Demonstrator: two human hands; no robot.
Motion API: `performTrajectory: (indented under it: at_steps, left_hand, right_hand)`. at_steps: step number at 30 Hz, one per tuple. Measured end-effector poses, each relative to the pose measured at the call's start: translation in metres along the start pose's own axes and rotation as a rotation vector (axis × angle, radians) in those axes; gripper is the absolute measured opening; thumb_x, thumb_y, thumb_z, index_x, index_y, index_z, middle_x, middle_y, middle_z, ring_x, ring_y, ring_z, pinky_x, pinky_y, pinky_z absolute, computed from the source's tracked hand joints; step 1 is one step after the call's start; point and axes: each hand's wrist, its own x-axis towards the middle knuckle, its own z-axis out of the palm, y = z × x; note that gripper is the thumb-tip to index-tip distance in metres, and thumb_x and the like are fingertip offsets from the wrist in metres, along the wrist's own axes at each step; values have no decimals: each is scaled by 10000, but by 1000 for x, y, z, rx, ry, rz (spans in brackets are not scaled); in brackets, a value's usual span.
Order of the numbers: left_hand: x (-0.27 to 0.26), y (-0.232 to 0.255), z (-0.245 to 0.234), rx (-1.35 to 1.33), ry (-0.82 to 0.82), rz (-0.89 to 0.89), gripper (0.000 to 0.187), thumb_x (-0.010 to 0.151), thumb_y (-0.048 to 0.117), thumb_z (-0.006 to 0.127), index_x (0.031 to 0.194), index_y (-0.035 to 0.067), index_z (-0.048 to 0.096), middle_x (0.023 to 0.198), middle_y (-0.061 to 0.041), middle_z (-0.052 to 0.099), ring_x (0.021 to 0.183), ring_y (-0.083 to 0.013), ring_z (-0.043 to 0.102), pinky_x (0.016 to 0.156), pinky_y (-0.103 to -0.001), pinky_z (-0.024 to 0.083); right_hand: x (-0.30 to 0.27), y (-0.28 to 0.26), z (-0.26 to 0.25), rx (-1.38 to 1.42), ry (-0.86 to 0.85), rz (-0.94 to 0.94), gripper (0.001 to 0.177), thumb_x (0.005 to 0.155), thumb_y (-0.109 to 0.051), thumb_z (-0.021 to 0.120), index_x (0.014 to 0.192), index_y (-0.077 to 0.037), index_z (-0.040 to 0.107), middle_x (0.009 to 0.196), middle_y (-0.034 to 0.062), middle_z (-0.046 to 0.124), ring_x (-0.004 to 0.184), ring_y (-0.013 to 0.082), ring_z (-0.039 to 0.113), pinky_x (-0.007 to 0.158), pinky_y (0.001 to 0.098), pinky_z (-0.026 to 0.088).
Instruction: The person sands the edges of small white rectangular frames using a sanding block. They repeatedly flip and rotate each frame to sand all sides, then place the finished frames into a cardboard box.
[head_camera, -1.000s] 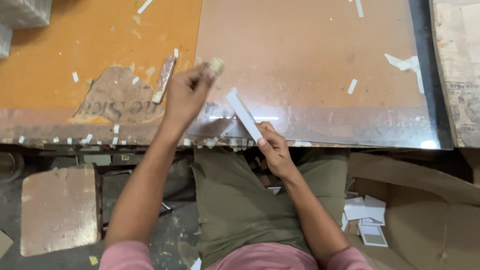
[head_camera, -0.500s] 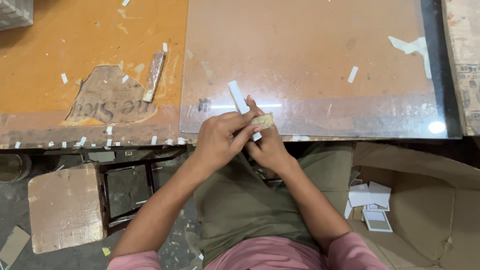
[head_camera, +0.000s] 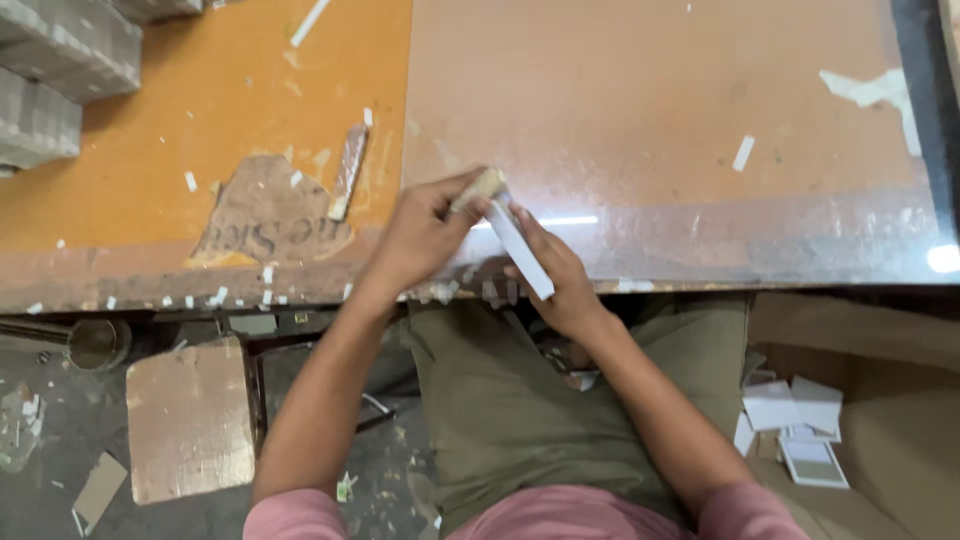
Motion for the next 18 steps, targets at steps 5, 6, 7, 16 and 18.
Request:
performTrajectory:
  at_steps: [5, 6, 7, 16, 18]
  left_hand:
    - [-38, 22, 30, 173, 41, -65, 598, 746, 398, 893, 1135, 10, 658, 782, -95, 690, 623, -168, 704, 543, -305, 528]
    - [-41, 32, 34, 206, 40, 12, 601, 747, 415, 890, 1138, 15, 668, 750, -89, 661, 608, -188, 678, 549, -324, 517]
    - [-42, 41, 38, 242, 38, 95, 605, 749, 432, 887, 1140, 20, 679, 717, -82, 632, 592, -208, 652, 555, -343, 506]
    - [-70, 35, 53, 522, -58, 78, 456, 922, 280, 719, 1376, 240, 696, 703, -47, 620, 582, -251, 612, 555, -396, 460]
    - [-58, 37, 45, 585, -86, 53, 468, 920, 230, 704, 1383, 296, 691, 711, -36, 637, 587, -257, 628, 547, -397, 463]
  right_hand:
    - [13, -16, -41, 196, -476, 150, 1066, 689, -328, 930, 1537, -66, 338, 1515, 213, 419, 1387, 401, 421, 1157, 487, 381]
    - [14, -22, -50, 283, -473, 153, 1153, 709, -344, 906, 1592, -42, 227, 1563, 219, 370, 1424, 400, 389, 1171, 490, 353]
    - [16, -27, -55, 369, -466, 152, 1243, 730, -360, 882, 1648, -19, 116, 1611, 223, 320, 1462, 398, 358, 1185, 491, 324]
    - [3, -20, -27, 158, -209, 254, 730, 899, -10, 627, 1575, 6, 352, 1223, 170, 474, 1108, 295, 522, 1018, 383, 464]
    - [-2, -15, -21, 135, -154, 235, 688, 912, 10, 597, 1556, 19, 357, 1250, 183, 479, 1128, 308, 526, 1035, 380, 450]
